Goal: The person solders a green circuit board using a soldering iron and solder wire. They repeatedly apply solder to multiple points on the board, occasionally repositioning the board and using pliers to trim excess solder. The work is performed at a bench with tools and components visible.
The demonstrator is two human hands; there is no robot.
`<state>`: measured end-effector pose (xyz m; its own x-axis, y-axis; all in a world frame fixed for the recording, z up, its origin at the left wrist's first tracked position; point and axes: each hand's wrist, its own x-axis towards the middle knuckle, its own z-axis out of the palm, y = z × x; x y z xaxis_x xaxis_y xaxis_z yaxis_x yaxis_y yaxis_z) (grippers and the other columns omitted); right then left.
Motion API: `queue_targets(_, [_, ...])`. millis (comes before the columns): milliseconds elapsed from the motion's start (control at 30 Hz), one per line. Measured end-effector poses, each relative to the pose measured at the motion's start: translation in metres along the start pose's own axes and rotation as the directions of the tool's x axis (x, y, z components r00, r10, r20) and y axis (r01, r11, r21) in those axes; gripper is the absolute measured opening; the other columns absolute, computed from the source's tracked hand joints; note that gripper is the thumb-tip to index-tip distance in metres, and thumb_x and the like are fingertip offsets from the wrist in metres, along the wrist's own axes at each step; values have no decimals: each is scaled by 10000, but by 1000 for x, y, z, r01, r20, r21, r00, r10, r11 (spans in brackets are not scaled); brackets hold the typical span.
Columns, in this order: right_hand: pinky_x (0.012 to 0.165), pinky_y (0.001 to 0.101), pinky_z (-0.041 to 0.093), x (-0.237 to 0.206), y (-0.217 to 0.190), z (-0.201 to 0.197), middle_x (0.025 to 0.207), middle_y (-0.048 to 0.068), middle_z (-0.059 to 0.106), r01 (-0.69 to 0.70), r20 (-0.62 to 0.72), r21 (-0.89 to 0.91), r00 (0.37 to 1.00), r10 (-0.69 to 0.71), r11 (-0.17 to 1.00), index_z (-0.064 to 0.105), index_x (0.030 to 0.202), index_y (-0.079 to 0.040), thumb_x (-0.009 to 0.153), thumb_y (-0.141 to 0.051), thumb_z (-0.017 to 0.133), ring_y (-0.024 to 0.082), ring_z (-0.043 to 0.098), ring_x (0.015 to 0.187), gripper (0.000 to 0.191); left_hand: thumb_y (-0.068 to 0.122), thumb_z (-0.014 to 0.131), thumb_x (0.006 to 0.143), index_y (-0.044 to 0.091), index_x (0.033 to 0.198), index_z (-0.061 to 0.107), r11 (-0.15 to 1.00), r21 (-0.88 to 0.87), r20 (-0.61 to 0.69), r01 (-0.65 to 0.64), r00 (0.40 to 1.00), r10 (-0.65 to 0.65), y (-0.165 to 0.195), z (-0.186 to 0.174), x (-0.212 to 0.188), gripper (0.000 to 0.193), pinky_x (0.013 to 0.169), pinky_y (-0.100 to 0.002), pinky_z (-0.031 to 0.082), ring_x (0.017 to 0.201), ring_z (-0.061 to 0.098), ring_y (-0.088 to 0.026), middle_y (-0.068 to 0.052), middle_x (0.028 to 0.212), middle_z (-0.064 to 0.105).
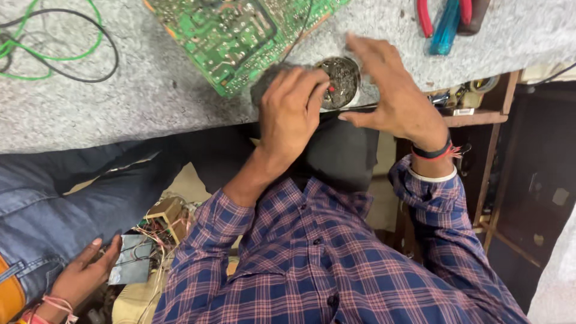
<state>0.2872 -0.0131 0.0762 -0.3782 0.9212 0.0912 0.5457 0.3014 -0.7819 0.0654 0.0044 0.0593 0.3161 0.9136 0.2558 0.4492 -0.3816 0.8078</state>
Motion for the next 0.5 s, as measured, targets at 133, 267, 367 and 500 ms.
queue_targets(133, [922, 365, 524, -5, 0, 6, 1437, 134, 490, -166, -34, -2, 986, 165, 986, 539, 1506, -73, 687, -264, 1003, 269, 560, 1132, 960, 72, 729, 978, 76, 1093, 676, 999, 47, -87, 13, 996, -9, -4, 12, 2, 127, 875, -418, 539, 984, 662, -312, -78, 1039, 663])
queue_targets(267, [933, 353, 531, -6, 2, 12, 1380, 100, 525, -141, -72, -33, 988, 139, 989, 620, 1437, -73, 702, -210, 1017, 258, 572, 1196, 847, 91, 725, 997, 93, 1113, 666, 996, 85, -67, 6, 998, 0, -7, 18, 8, 130, 871, -411, 547, 990, 664, -290, -53, 1060, 639])
queue_targets(367, [926, 349, 534, -6, 4, 12, 1370, 95, 536, -145, -85, -30, 986, 142, 989, 632, 1424, -73, 692, -207, 1021, 256, 573, 1192, 840, 122, 738, 993, 107, 1089, 664, 981, 193, -54, 13, 999, -2, -6, 21, 8, 121, 829, -410, 547, 976, 659, -275, -37, 1039, 611])
queue_targets(500, [902, 340, 541, -6, 4, 13, 1370, 99, 532, -159, -91, -20, 983, 156, 987, 633, 1427, -75, 679, -213, 1021, 256, 572, 1190, 853, 138, 748, 978, 106, 1076, 661, 969, 247, -81, -16, 996, 37, -6, 25, 7, 135, 800, -389, 552, 970, 653, -252, -30, 1024, 587])
